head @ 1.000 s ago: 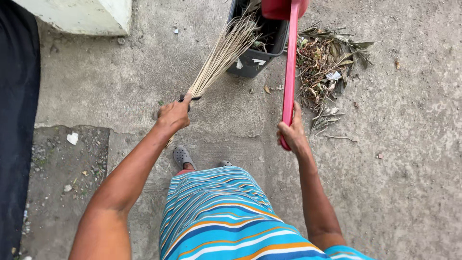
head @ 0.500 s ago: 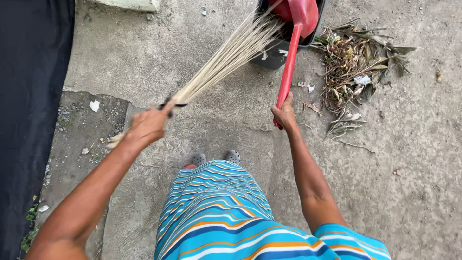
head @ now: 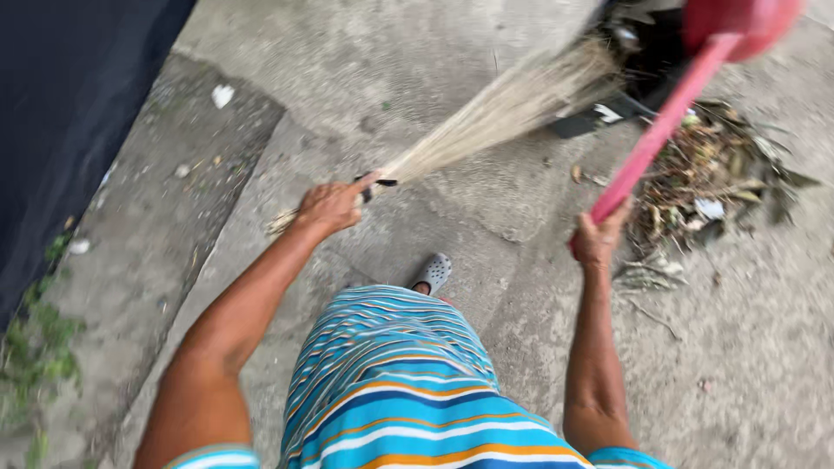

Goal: The person sweeps debris from a concrete surface using a traditional broom and a red dustpan. They gather leaves and small trash into the dustpan and then transfer the collected debris into a nearby black bin.

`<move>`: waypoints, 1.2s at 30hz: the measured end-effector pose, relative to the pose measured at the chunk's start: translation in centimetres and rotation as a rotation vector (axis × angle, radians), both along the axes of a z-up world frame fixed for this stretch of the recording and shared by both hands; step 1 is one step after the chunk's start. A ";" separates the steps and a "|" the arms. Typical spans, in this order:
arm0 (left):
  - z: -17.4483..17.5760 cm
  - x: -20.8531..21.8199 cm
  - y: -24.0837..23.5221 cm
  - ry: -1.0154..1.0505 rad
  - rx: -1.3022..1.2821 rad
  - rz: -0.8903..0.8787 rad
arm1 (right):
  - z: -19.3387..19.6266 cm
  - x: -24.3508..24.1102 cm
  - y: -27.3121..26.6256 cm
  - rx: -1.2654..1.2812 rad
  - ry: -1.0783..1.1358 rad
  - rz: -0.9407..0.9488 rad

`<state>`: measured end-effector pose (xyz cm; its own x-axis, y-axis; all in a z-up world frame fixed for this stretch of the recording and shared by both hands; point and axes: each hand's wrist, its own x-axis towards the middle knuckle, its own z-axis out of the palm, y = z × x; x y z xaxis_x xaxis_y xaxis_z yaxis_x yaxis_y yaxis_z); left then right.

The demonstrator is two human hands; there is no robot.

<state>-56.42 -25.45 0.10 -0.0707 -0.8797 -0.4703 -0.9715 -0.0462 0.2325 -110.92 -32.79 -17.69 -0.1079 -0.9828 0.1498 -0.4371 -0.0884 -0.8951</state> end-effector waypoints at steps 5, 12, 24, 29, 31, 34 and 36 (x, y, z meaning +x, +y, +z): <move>-0.5 5.0 6.4 0.100 0.045 0.149 | 8.6 6.0 0.6 0.168 -0.171 -0.026; -4.4 16.2 22.5 0.427 0.181 0.572 | 18.2 22.8 9.1 0.431 -0.367 0.052; -16.9 37.1 35.5 1.750 0.453 1.667 | 7.8 51.3 19.8 0.878 -0.593 0.178; -16.4 47.0 43.8 1.874 0.066 1.729 | 5.0 57.8 21.3 1.062 -0.568 0.217; -14.8 51.0 46.6 1.662 0.130 1.815 | 4.5 59.3 21.6 1.109 -0.598 0.232; -12.2 52.9 50.9 1.465 0.193 2.034 | 2.7 60.2 21.6 1.158 -0.692 0.258; -9.5 54.4 53.0 1.329 0.205 1.544 | 0.8 61.0 21.3 1.173 -0.793 0.259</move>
